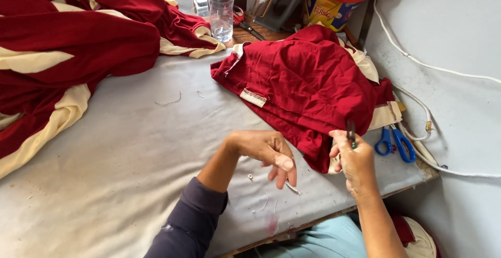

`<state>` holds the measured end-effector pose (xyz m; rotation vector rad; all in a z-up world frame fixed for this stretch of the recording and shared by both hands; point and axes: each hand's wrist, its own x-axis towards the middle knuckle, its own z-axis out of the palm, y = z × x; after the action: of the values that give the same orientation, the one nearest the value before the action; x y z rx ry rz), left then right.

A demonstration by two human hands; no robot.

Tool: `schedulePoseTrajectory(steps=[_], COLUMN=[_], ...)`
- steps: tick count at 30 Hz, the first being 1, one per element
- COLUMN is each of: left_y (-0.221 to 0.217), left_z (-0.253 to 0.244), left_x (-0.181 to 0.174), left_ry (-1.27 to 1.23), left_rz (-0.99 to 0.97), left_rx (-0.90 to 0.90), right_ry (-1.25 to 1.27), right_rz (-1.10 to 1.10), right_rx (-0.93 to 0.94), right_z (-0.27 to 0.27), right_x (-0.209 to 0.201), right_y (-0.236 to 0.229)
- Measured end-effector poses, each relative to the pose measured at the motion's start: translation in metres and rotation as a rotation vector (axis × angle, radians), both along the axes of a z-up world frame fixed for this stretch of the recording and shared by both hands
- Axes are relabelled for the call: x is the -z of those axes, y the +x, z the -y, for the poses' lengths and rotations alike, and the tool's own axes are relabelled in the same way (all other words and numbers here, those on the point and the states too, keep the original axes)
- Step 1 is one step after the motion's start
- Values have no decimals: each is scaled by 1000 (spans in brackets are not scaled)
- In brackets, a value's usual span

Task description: The person uses scissors and a utility knife to cut a red and cream-colored garment on a table. They cut along seams and edges, then switch tools to continue trimming the fabric.

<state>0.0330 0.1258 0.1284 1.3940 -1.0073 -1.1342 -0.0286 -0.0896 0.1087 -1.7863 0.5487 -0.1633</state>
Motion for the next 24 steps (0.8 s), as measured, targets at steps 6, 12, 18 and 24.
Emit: schedulePoseTrajectory(steps=[6, 12, 18, 24], left_y=[-14, -11, 20, 33], left_z=[52, 84, 62, 32], left_x=[34, 89, 118, 107], left_ry=[295, 604, 612, 759], left_rz=[-45, 511, 675, 666], left_rx=[-184, -732, -949, -912], right_ry=[-164, -611, -723, -681], right_rz=[147, -242, -245, -181], right_rx=[94, 5, 23, 119], right_z=[20, 47, 56, 63], right_x=[8, 35, 45, 51], right_y=[-1, 3, 4, 3])
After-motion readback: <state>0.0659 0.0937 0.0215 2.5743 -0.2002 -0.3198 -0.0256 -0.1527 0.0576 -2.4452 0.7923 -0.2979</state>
